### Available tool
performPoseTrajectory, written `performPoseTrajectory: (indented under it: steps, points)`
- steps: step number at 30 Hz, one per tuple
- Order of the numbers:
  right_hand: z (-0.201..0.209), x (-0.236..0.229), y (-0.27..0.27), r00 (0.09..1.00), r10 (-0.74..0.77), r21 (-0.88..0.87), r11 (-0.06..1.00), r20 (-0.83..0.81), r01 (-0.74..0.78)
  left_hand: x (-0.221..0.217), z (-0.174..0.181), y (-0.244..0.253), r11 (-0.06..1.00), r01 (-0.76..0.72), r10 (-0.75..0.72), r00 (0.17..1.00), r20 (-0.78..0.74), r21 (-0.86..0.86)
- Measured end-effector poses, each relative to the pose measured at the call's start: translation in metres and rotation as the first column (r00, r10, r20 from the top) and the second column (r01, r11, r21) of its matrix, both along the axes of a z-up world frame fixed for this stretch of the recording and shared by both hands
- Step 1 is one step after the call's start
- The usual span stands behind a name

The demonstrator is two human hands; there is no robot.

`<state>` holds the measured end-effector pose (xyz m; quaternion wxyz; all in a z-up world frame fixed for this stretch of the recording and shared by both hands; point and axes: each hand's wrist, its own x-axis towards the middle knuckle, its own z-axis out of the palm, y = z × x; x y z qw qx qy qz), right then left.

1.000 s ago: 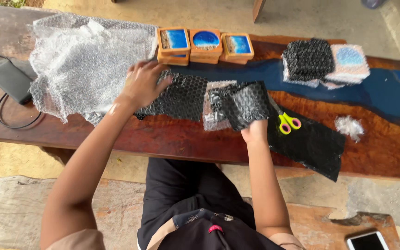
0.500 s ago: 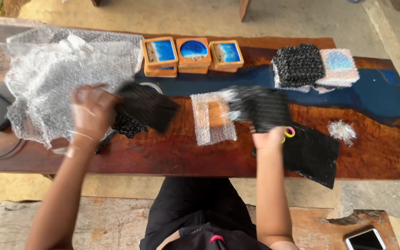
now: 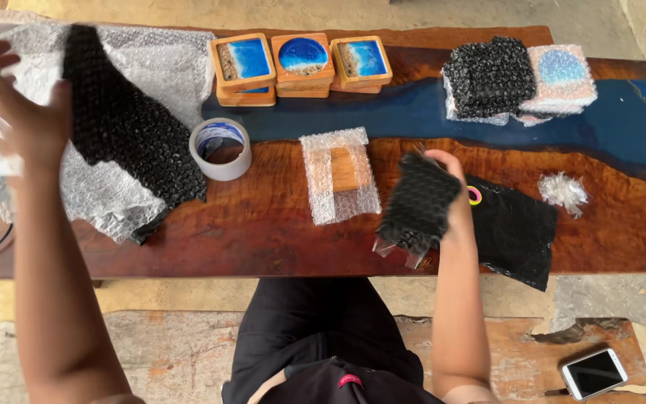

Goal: The person wraps wooden and resin coasters in bubble wrap and black protective material, using scissors and tape to secure the packaging.

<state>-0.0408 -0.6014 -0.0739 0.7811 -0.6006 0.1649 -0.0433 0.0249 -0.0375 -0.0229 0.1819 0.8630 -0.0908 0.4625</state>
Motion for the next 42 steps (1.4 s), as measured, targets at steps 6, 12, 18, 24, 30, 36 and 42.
performPoseTrajectory:
  steps: [6,12,18,24,30,36,42]
  points:
    - [-0.031,0.080,-0.012,0.966,0.246,-0.204,0.945,-0.079,-0.257,-0.014,0.011,-0.162,0.882,0.183,-0.375,0.830,-0.413,-0.433]
    - [-0.088,0.147,-0.001,0.934,0.282,0.220,0.947,-0.218,-0.234,0.013,-0.014,-0.269,0.739,0.565,-0.663,0.704,-0.253,-0.367]
    - [-0.035,0.085,0.028,0.854,0.368,0.007,0.920,-0.369,-0.393,0.025,-0.063,-0.275,0.376,0.383,-0.890,0.403,-0.214,-0.844]
    - [-0.066,0.090,0.019,0.871,0.448,0.326,0.869,-0.200,-0.372,0.017,-0.056,-0.279,0.312,0.394,-0.920,0.352,-0.172,-0.864]
    - [-0.113,0.097,-0.014,0.930,0.362,0.302,0.896,-0.072,-0.325,0.016,-0.057,-0.262,0.716,0.473,-0.697,0.527,-0.486,-0.513]
    - [-0.077,0.084,-0.015,0.935,0.354,0.102,0.930,0.019,-0.354,0.034,-0.098,-0.261,0.854,0.503,-0.475,0.646,-0.598,-0.134]
    - [-0.051,0.079,0.010,0.772,0.628,-0.208,0.772,0.098,-0.601,0.024,-0.074,-0.262,0.820,0.523,-0.564,0.666,-0.488,-0.233]
